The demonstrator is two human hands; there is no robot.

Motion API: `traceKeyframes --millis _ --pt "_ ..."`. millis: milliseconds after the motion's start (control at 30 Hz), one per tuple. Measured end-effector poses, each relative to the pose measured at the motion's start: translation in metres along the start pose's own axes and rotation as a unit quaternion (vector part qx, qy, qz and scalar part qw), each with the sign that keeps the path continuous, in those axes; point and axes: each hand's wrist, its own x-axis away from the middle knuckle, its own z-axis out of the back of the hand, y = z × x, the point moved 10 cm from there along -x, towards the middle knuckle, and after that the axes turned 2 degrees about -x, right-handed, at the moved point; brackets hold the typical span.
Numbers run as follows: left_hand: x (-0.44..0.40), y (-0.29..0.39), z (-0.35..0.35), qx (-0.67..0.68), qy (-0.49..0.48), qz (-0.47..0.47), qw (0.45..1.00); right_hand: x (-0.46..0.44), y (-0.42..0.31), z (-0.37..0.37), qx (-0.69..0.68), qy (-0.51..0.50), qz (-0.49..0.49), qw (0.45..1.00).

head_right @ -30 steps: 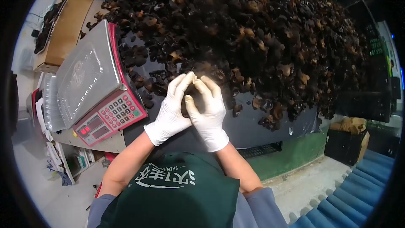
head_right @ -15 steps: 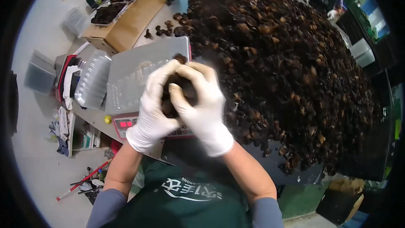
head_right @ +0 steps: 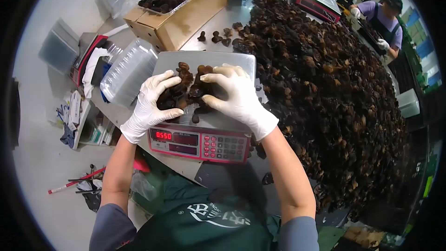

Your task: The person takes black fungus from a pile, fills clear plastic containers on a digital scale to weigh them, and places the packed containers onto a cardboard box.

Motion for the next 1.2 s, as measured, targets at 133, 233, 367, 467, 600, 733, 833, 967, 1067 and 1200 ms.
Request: traceKeyframes --millis 133,233,367,467,600,733,833,967,1067,1200 --pt "0.002 -0.019 0.008 0.243 0.084 0.056 0.965 0.005 0.016 0.016 -0.247 0.044 -0.098 0.963" --pt "0.008 -0.035 0.02 0.296 0.116 0.095 0.943 0.005 0.03 0.027 -0.402 0.128 -0.131 0.897" --pt "0.009 -0.059 0.019 0.34 0.114 0.121 0.926 0.015 0.065 0.032 -0.52 0.211 -0.155 0.813" --pt "-0.001 -0.062 0.019 0.343 0.073 0.128 0.928 0.028 0.075 0.046 -0.494 0.236 -0.165 0.82" --pt "-0.017 -0.026 0.012 0.148 -0.033 0.063 0.986 0.039 0.056 0.056 -0.277 0.187 -0.173 0.926" --pt "-0.033 0.012 -0.022 0.081 -0.065 -0.029 0.994 0.016 0.011 0.024 0.036 0.091 -0.05 0.994" --pt "-0.043 0.041 -0.036 0.208 -0.109 -0.074 0.969 0.017 -0.015 -0.017 0.186 0.014 0.037 0.982" --pt "-0.04 0.031 -0.044 0.252 -0.09 -0.078 0.96 0.019 -0.008 -0.024 0.176 -0.022 0.023 0.984" --pt "-0.045 0.032 -0.023 0.266 -0.054 -0.065 0.96 0.018 -0.009 -0.006 0.097 0.013 0.021 0.995" --pt "-0.037 -0.012 0.006 0.424 0.005 0.053 0.904 0.037 0.018 0.044 -0.116 0.127 -0.108 0.979"
